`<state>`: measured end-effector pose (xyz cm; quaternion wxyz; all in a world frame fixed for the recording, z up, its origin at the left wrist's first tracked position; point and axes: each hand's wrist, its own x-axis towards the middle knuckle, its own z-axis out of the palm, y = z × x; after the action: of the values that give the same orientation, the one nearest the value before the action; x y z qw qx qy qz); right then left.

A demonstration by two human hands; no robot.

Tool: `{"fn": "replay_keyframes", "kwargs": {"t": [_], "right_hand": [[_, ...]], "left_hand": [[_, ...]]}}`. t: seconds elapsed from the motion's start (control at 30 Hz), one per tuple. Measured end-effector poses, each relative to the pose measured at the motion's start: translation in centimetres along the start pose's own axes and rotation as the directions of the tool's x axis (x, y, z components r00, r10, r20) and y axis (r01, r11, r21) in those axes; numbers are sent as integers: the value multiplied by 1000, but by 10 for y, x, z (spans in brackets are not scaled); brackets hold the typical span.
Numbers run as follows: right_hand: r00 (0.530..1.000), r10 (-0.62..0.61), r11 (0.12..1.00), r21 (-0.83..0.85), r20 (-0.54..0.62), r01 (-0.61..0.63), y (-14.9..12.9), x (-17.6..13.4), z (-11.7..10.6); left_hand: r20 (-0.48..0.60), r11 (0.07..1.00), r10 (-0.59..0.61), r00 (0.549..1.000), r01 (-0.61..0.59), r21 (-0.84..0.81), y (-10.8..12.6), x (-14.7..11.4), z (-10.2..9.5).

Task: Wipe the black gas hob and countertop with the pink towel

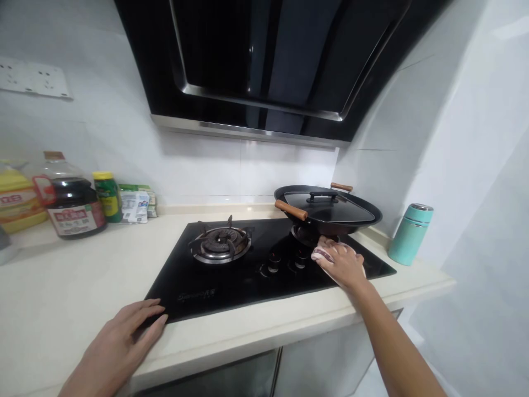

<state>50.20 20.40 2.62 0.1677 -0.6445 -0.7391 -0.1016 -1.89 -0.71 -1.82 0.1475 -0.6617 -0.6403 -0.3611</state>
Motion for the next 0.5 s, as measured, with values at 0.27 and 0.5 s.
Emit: {"fn": "replay_keyframes", "kwargs": {"t": [0.27, 0.5], "right_hand": [[998, 64, 996, 64, -1, -64, -23, -33, -2], [938, -321, 894, 284, -133, 347, -116, -114, -15]], "left_hand": [[6, 999, 34, 999, -34, 22, -5, 1, 1], [7, 996, 88, 996, -88, 22, -6, 8, 2]]}}
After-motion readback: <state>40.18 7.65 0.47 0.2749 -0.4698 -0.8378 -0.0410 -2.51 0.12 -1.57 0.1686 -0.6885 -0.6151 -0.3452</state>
